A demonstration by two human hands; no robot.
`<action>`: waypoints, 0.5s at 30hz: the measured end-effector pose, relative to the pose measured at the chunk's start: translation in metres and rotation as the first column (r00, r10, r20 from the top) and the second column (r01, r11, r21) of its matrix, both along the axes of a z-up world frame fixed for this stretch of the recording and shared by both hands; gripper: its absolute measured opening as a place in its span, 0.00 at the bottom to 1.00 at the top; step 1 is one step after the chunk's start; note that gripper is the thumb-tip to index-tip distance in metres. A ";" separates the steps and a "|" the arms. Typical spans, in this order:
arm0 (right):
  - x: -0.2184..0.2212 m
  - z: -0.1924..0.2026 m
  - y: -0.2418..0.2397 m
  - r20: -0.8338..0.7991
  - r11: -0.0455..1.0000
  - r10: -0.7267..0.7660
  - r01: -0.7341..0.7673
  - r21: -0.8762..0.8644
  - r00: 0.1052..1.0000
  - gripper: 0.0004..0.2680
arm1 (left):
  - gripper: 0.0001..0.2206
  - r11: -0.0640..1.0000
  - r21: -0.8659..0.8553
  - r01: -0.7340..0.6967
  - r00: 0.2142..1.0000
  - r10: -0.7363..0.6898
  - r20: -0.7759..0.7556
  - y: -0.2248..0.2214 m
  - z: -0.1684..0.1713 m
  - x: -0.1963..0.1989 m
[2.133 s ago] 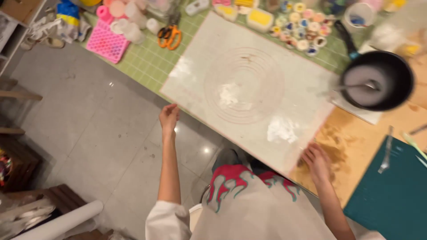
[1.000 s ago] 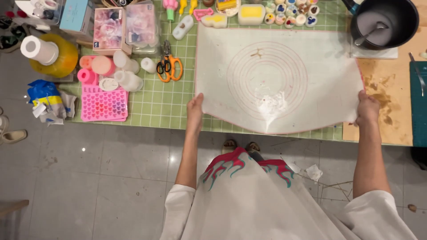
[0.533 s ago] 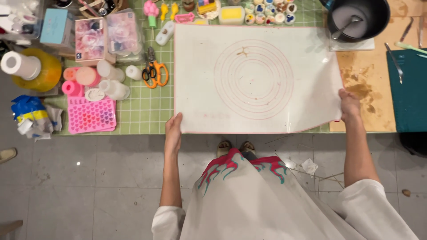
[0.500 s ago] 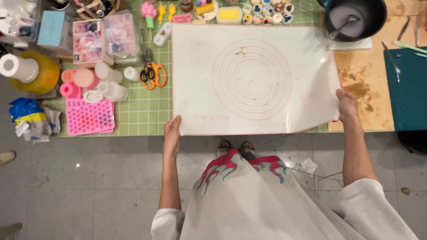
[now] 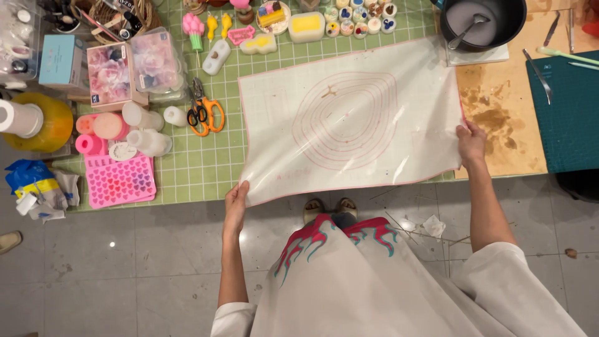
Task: Clean and prepare a silicone workshop mat by scraping off residue and organizing materials.
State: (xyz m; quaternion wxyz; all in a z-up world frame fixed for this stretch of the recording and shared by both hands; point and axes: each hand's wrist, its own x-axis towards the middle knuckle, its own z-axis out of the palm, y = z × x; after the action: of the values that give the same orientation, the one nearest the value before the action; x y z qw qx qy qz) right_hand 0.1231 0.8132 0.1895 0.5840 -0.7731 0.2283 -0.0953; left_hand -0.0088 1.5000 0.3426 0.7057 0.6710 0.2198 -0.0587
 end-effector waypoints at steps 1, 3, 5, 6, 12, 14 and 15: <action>-0.003 0.007 0.001 0.000 1.000 -0.004 0.004 0.000 1.000 0.13 | 0.19 1.000 0.000 0.004 1.000 -0.004 0.000 0.003 -0.007 0.001; -0.008 0.020 0.004 -0.002 0.997 -0.020 0.020 -0.068 1.000 0.12 | 0.21 0.989 0.141 0.037 0.998 -0.030 -0.051 0.009 -0.020 0.003; -0.016 0.026 -0.001 -0.020 0.977 0.025 -0.029 -0.212 0.999 0.12 | 0.22 0.986 0.165 0.039 0.996 -0.026 -0.083 0.015 -0.039 0.009; -0.017 0.029 -0.006 -0.046 0.932 0.073 -0.084 -0.352 0.996 0.12 | 0.22 0.982 0.188 0.036 0.993 -0.014 -0.114 0.017 -0.048 0.016; 0.031 0.029 -0.032 -0.190 0.998 -0.001 -0.012 -0.069 0.982 0.11 | 0.25 0.996 0.079 -0.033 0.980 0.048 -0.193 0.020 -0.070 0.014; 0.081 -0.024 -0.062 -0.099 0.935 -0.101 0.128 0.330 0.990 0.12 | 0.26 0.996 0.074 -0.047 0.975 0.062 -0.212 0.018 -0.064 0.012; 0.105 -0.052 -0.078 -0.053 0.702 -0.215 0.192 0.686 0.975 0.14 | 0.27 0.994 0.077 -0.073 0.968 0.089 -0.236 0.017 -0.061 0.009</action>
State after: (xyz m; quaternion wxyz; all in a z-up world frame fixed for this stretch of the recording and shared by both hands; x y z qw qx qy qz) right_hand 0.2276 0.7357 0.1372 0.8176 -0.4704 0.3222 -0.0799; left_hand 0.0002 1.5171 0.2821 0.6526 0.6731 0.3323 -0.1030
